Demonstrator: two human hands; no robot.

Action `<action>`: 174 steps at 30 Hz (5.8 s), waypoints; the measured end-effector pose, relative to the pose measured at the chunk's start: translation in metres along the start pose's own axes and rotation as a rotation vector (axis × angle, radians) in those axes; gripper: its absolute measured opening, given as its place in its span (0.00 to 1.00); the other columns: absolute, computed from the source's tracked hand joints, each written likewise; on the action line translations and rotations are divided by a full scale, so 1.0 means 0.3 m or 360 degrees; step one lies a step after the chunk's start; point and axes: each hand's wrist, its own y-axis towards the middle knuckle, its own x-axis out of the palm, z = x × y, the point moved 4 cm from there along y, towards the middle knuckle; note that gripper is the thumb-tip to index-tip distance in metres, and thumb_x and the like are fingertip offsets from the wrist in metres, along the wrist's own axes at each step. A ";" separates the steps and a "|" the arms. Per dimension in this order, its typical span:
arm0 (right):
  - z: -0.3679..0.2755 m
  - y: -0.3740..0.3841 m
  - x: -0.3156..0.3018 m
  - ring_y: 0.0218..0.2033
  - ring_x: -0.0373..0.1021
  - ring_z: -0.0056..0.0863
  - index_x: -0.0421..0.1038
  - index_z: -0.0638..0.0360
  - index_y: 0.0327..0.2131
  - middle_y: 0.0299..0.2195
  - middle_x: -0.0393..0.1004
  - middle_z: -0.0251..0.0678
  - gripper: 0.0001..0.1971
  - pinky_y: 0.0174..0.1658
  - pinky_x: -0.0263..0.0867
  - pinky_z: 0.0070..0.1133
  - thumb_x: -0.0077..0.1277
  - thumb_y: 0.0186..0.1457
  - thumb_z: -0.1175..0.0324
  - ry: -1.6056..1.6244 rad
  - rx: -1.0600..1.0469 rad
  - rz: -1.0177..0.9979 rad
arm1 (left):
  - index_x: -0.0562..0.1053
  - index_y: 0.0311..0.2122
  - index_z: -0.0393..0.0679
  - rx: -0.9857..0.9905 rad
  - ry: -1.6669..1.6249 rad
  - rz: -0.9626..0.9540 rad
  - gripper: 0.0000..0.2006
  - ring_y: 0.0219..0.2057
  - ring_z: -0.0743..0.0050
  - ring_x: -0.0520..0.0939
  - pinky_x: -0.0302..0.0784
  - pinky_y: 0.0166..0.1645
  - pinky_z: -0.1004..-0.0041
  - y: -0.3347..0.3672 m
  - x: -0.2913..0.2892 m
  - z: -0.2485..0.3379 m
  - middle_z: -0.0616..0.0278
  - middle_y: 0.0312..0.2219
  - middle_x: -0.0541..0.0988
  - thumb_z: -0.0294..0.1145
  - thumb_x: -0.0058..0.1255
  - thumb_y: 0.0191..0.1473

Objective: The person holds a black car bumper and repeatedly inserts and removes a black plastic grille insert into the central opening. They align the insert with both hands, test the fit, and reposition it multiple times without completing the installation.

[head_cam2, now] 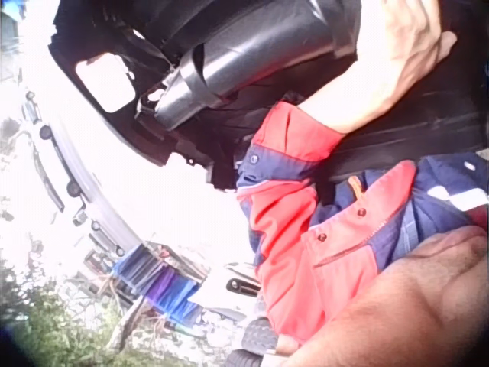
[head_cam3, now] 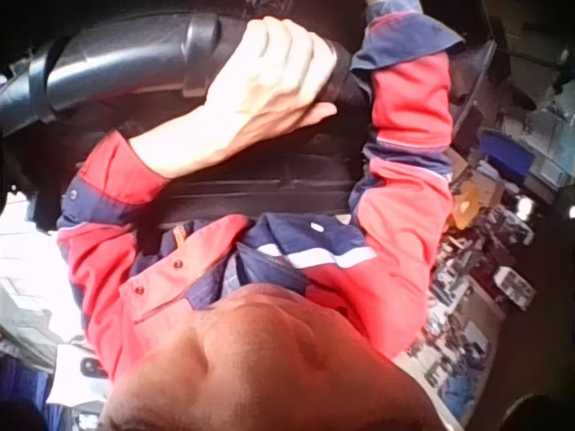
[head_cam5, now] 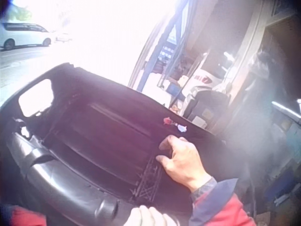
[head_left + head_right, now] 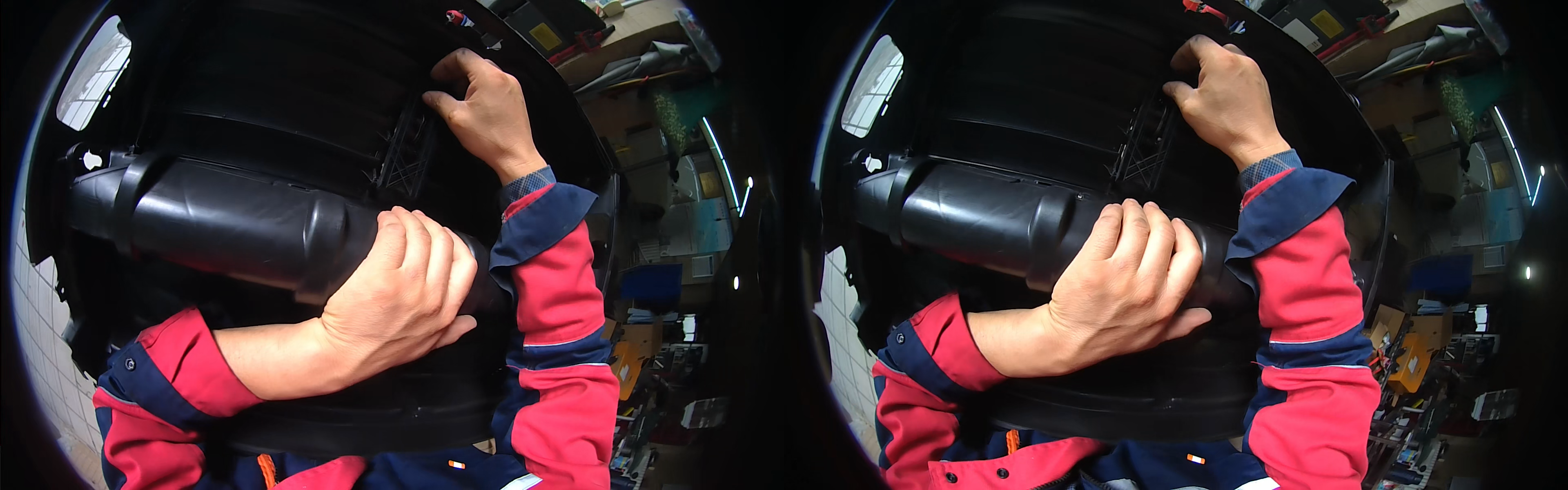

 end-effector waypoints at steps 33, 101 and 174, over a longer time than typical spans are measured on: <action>0.034 0.003 0.011 0.48 0.89 0.37 0.87 0.60 0.52 0.47 0.92 0.40 0.19 0.54 0.82 0.29 0.77 0.60 0.66 0.0285 0.0067 -0.0005 | 0.79 0.59 0.29 -0.0021 -0.0051 -0.0054 0.49 0.55 0.35 0.87 0.80 0.66 0.44 0.001 -0.010 -0.010 0.32 0.51 0.85 0.75 0.63 0.58; -0.082 -0.545 -0.485 0.49 0.88 0.43 0.87 0.64 0.58 0.50 0.91 0.51 0.22 0.56 0.82 0.34 0.74 0.64 0.65 -0.0239 0.1235 -0.0464 | 0.79 0.59 0.30 0.0747 -0.0703 0.0134 0.43 0.52 0.52 0.84 0.78 0.61 0.57 -0.061 -0.156 0.180 0.46 0.48 0.85 0.61 0.76 0.51; 0.016 -0.604 -0.377 0.44 0.87 0.24 0.87 0.64 0.59 0.53 0.93 0.43 0.23 0.52 0.83 0.25 0.75 0.61 0.73 -0.0189 0.1320 -0.0311 | 0.80 0.54 0.30 0.0709 -0.0658 0.0304 0.26 0.46 0.51 0.86 0.79 0.57 0.57 -0.055 -0.070 0.194 0.46 0.41 0.86 0.46 0.61 0.62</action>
